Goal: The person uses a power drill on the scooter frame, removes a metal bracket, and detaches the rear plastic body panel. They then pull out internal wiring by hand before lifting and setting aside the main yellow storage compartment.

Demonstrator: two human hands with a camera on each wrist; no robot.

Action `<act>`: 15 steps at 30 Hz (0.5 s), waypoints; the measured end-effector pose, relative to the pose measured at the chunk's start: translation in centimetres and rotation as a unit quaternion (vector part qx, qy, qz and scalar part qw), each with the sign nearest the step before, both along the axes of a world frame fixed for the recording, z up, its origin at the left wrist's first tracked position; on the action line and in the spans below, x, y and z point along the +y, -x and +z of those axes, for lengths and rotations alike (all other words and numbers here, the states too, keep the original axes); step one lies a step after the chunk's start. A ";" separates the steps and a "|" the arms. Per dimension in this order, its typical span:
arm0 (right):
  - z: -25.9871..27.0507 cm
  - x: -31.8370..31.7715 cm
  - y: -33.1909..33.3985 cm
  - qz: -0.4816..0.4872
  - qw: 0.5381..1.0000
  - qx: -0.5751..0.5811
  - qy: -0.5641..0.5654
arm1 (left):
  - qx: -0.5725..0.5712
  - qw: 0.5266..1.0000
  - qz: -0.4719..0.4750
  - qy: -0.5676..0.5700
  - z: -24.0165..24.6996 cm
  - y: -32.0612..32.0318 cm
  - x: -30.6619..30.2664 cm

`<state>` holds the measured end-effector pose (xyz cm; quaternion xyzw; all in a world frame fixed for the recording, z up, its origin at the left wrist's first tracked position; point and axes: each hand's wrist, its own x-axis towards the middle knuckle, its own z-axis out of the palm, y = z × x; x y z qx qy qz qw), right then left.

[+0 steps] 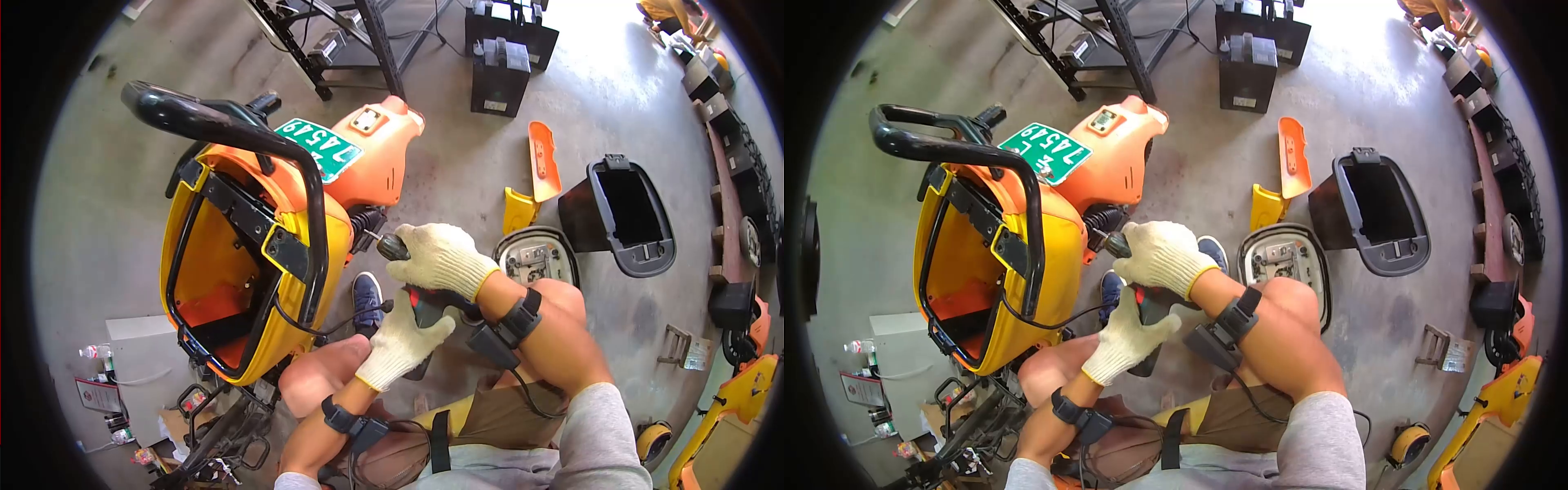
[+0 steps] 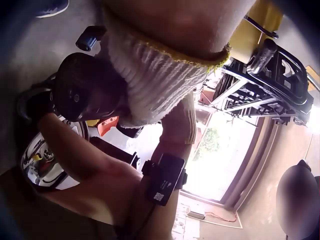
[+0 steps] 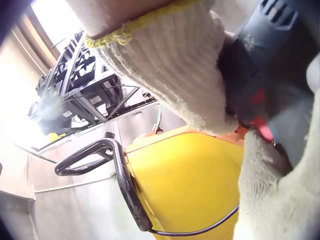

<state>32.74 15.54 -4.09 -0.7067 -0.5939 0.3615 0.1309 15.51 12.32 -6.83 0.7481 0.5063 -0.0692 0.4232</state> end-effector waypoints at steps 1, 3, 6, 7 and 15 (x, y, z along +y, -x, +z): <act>-0.6 0.1 0.2 0.001 1.000 -0.012 -0.011 | -0.011 1.000 0.015 0.008 -0.3 -0.3 0.0; -1.0 0.5 0.2 0.001 1.000 -0.024 -0.020 | -0.023 0.999 0.030 0.017 -0.9 -0.6 0.2; -0.4 1.0 0.2 0.008 0.999 -0.036 -0.039 | -0.065 0.995 0.075 0.016 -1.8 -1.0 0.2; -0.5 1.1 0.3 0.011 0.999 -0.031 -0.042 | -0.058 0.995 0.083 0.018 -1.7 -1.0 0.2; -1.3 2.2 1.0 0.019 0.998 -0.031 -0.052 | -0.094 0.992 0.088 0.002 -2.2 -0.6 0.6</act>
